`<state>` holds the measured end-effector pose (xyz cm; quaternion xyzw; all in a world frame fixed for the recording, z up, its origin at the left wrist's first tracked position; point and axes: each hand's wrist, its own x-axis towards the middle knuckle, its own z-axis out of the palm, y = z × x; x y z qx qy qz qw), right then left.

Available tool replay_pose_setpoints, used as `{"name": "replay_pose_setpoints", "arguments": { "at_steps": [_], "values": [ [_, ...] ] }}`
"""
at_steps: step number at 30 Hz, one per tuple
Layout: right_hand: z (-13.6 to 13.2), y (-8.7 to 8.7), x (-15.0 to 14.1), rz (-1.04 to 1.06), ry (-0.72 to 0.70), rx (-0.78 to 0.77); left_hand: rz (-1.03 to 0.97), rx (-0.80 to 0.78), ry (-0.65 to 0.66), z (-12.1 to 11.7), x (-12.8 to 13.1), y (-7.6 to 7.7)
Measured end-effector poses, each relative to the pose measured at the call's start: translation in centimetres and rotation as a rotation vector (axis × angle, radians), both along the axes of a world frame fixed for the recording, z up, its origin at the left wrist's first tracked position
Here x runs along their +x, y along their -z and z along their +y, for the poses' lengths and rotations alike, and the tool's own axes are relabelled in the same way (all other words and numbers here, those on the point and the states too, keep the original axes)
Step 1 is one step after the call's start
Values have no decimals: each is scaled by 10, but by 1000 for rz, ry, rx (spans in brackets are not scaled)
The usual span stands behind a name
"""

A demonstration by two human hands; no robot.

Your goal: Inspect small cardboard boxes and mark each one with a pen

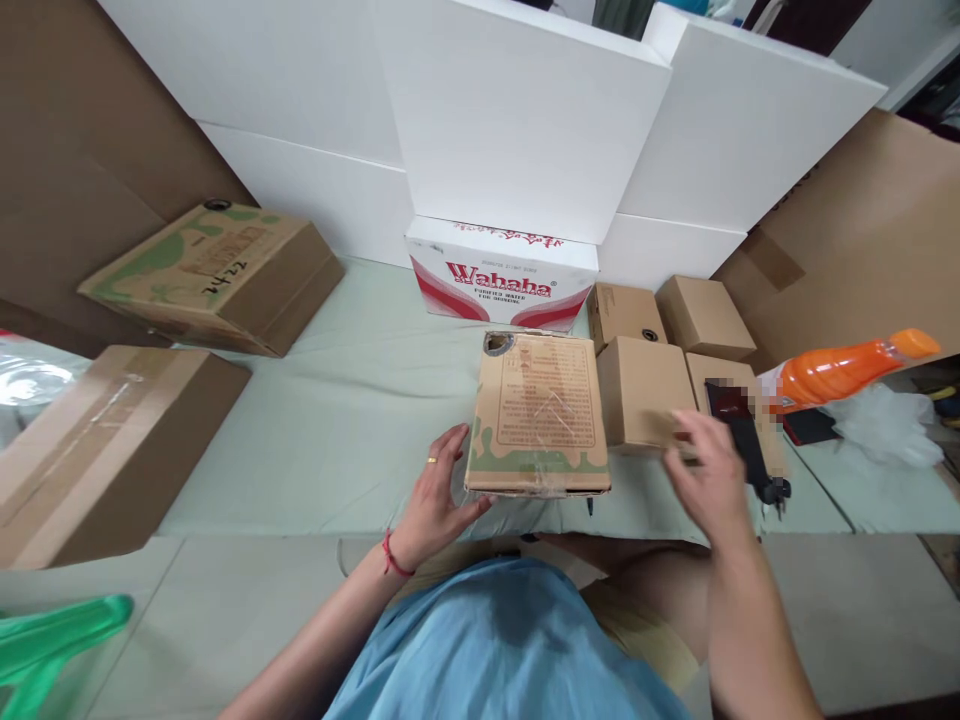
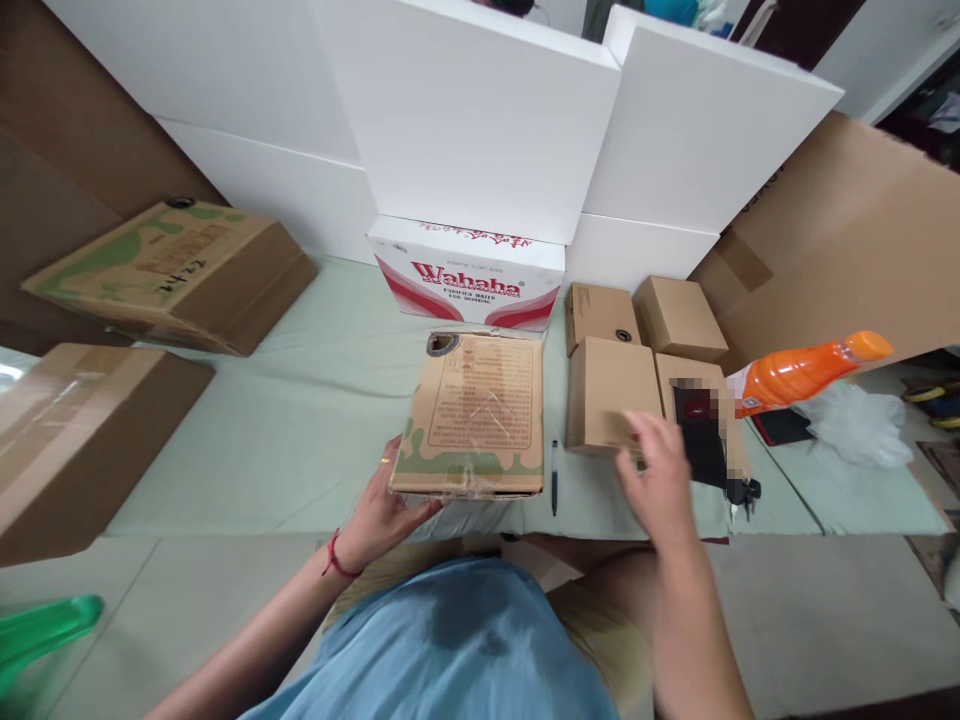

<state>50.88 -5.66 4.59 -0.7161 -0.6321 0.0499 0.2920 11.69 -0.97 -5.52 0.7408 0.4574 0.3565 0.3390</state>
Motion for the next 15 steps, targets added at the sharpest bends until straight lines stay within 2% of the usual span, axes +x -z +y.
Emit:
{"name": "replay_pose_setpoints", "arguments": {
  "at_steps": [2, 3, 5, 8, 10, 13, 15],
  "values": [
    [4, 11, -34, 42, -345, -59, -72, -92, 52, 5, 2, 2],
    [6, 17, -50, 69, -465, -95, -118, -142, 80, 6, 3, 3],
    [9, 30, -77, 132, -556, -126, -211, -243, 93, 6, 6, 3],
    [10, 39, -106, 260, -426, -47, -309, -381, -5, 2, 8, -2],
    [10, 37, -120, 366, -316, 17, -373, -424, -93, -3, 7, -10],
    [12, 25, -130, 559, -235, 9, -453, -370, -199, -10, 4, -32],
    [13, 17, -131, 703, -254, -64, -459, -296, -248, -13, 2, -49]
  ]
}}
